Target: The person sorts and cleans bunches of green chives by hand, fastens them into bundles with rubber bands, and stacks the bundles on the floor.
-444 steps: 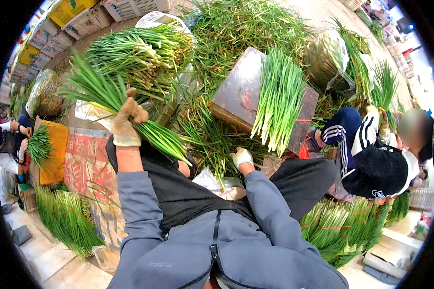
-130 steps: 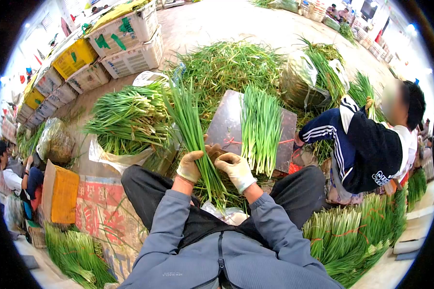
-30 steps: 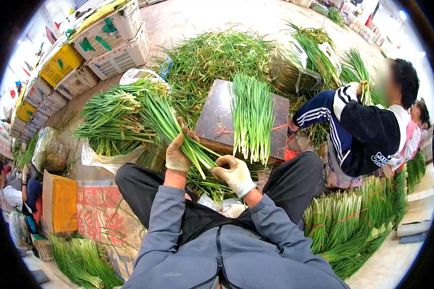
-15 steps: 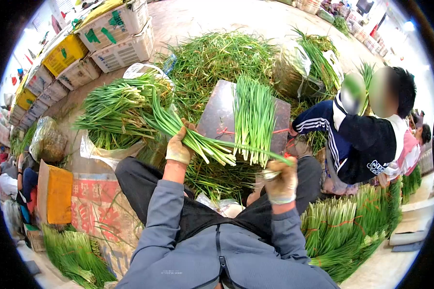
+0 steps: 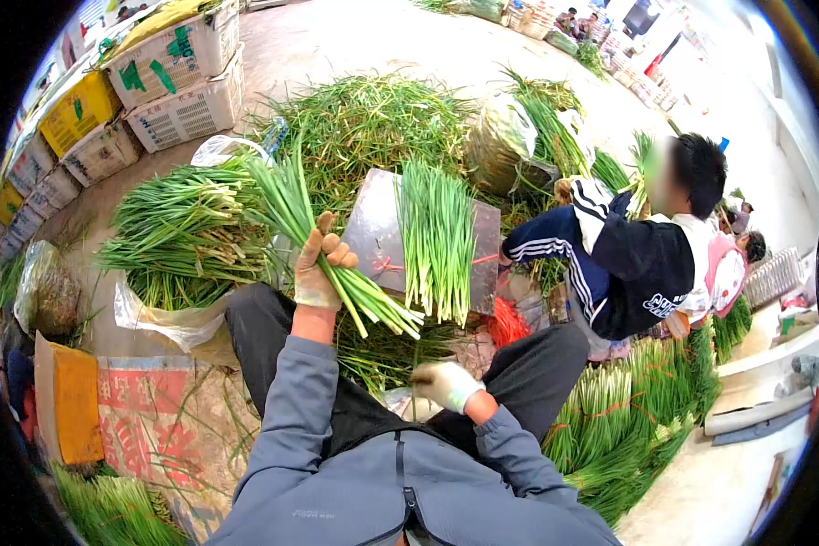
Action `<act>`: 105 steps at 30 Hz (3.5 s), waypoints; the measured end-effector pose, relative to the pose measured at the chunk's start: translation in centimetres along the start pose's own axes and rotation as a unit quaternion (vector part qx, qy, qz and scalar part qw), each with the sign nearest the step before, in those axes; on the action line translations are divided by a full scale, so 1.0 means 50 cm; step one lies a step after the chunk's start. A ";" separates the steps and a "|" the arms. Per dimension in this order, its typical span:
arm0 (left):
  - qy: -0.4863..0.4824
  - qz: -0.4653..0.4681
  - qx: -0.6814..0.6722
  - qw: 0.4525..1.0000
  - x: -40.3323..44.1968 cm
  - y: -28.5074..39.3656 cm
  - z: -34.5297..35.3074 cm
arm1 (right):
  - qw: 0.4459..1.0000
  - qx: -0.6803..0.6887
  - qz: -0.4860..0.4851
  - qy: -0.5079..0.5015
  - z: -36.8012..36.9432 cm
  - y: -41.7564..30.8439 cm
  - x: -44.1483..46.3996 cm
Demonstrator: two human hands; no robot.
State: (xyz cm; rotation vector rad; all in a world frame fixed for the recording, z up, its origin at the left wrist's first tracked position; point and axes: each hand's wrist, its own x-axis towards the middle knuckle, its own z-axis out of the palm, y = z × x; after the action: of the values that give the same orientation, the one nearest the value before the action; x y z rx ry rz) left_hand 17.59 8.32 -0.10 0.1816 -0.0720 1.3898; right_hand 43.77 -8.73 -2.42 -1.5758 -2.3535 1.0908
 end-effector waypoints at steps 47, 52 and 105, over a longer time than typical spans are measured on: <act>-0.016 0.017 -0.023 0.999 0.074 -0.029 -0.043 | 0.973 -0.103 0.123 -0.165 0.214 0.323 0.090; 0.012 0.012 0.020 1.000 0.057 -0.033 -0.049 | 0.891 0.300 0.117 0.321 0.000 0.174 0.088; 0.385 0.195 0.575 0.695 -0.169 0.350 0.059 | 0.951 -0.125 -0.239 0.150 -0.260 -0.499 0.521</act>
State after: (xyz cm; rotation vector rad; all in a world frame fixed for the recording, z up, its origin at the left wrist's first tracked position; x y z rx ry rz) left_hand -0.95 2.59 2.96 0.6256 1.5958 1.6526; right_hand 18.69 14.58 14.85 -1.0373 -2.5244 0.4344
